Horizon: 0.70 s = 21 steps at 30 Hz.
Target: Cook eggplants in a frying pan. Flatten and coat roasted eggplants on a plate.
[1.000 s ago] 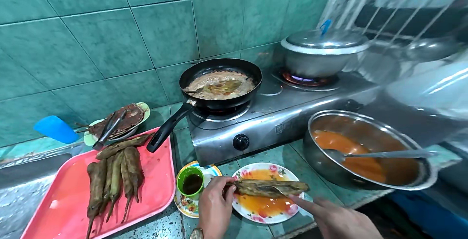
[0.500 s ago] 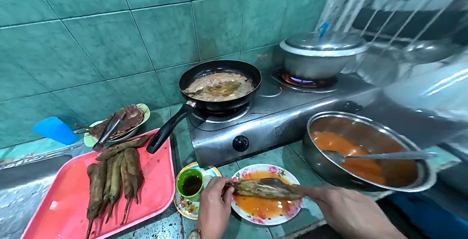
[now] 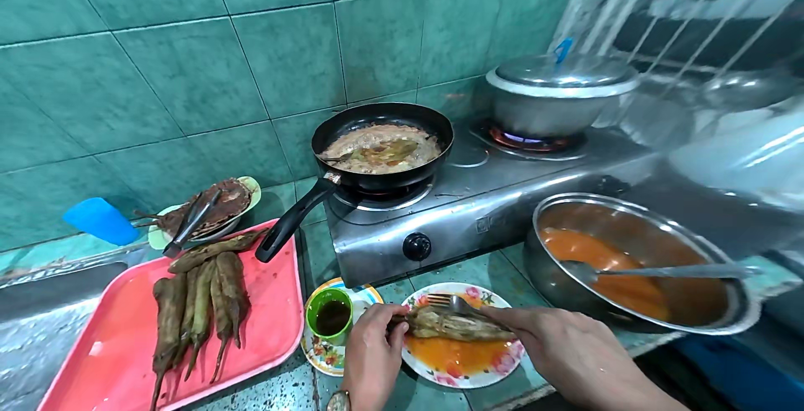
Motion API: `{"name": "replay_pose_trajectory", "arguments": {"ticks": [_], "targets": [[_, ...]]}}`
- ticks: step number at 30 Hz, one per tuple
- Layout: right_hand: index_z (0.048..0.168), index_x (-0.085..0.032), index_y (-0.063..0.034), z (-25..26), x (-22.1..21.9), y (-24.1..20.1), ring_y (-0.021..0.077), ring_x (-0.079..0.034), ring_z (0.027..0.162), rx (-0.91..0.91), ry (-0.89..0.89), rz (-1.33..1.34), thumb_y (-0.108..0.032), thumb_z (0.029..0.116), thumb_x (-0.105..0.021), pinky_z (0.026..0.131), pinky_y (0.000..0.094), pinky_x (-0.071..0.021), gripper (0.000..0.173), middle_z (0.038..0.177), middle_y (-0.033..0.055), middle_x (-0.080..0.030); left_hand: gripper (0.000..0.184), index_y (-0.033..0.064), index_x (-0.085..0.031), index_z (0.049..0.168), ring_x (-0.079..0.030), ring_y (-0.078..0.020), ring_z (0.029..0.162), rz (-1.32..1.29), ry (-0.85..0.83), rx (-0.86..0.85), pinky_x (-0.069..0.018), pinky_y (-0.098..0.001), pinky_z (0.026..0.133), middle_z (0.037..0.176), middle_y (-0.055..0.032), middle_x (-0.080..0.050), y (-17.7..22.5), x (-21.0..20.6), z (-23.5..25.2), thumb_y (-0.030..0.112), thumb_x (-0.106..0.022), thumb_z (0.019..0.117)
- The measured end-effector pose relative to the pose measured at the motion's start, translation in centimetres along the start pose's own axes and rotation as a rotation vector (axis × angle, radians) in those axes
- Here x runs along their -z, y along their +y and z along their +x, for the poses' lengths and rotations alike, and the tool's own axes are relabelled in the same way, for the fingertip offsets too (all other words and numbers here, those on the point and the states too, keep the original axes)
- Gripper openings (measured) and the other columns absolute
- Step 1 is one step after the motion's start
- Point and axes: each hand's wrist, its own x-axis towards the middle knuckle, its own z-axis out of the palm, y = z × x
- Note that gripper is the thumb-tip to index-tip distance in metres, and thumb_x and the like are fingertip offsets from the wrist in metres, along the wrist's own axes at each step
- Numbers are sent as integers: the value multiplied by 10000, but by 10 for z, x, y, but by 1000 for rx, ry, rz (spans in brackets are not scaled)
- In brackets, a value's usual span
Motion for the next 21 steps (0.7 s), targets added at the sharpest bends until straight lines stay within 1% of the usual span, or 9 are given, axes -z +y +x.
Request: {"name": "replay_pose_trajectory", "arguments": {"ticks": [2, 4, 7, 8, 10, 12, 15, 18, 21], "targets": [[1446, -595, -414, 7, -5, -7, 423, -674, 1130, -27, -103, 18, -105, 1037, -461, 924, 645, -501, 529, 1234, 166, -722, 211, 117, -765, 1149, -720, -119, 1001, 15, 4, -5, -598, -260, 871, 1121, -44, -742, -2, -1, 0, 153, -690, 954], [1482, -552, -412, 12, -9, -12, 420, -656, 1172, -53, -175, 28, -125, 1058, -439, 955, 640, -491, 525, 1272, 165, -706, 207, 122, -770, 1140, -721, -116, 988, 27, 9, -16, -598, -258, 864, 1106, -43, -747, -2, -1, 1, 159, -692, 952], [1461, -585, -390, 5, -4, -13, 428, -678, 1108, -37, -113, -41, -98, 1034, -461, 892, 628, -512, 531, 1219, 185, -717, 206, 120, -773, 1139, -719, -120, 999, 28, 10, -19, -591, -264, 875, 1112, -42, -751, -2, -2, 2, 162, -691, 954], [1458, -586, -393, 1, -1, -13, 428, -680, 1103, -33, -104, -38, -94, 1032, -464, 889, 630, -513, 535, 1221, 183, -716, 203, 120, -775, 1134, -720, -122, 998, 28, 14, -26, -592, -263, 874, 1111, -41, -751, -3, -2, 2, 160, -692, 953], [1460, -584, -397, -3, -2, -16, 435, -673, 1133, -20, -124, -5, -92, 1036, -452, 909, 646, -506, 538, 1285, 168, -703, 197, 109, -776, 1124, -724, -137, 985, 32, 23, -35, -594, -268, 862, 1100, -52, -753, -2, -3, 2, 152, -694, 951], [1476, -566, -396, -2, -13, -21, 462, -661, 1138, -10, -159, 9, -86, 1040, -441, 908, 661, -507, 549, 1308, 193, -681, 198, 107, -778, 1126, -725, -143, 977, 40, 21, -33, -594, -272, 859, 1095, -58, -753, -1, -3, 2, 154, -694, 953], [1494, -543, -397, -4, -18, -23, 465, -673, 1104, -23, -170, -18, -95, 1047, -426, 888, 646, -511, 552, 1245, 212, -704, 196, 103, -778, 1122, -726, -144, 973, 42, 27, -39, -596, -272, 851, 1091, -63, -753, -1, -3, 3, 151, -695, 951], [1451, -600, -376, -12, -14, -16, 467, -686, 1083, 10, -79, 45, -94, 1035, -448, 876, 667, -514, 525, 1248, 202, -711, 197, 106, -776, 1125, -727, -140, 964, 42, 17, -37, -599, -276, 854, 1082, -55, -753, -1, -3, 3, 157, -697, 952], [1460, -594, -359, -11, -23, -20, 474, -679, 1085, 30, -96, 65, -100, 1047, -441, 884, 663, -512, 511, 1232, 218, -707, 195, 112, -780, 1122, -728, -145, 956, 61, 30, -46, -600, -281, 853, 1075, -53, -754, -2, -5, 2, 156, -699, 949]]}}
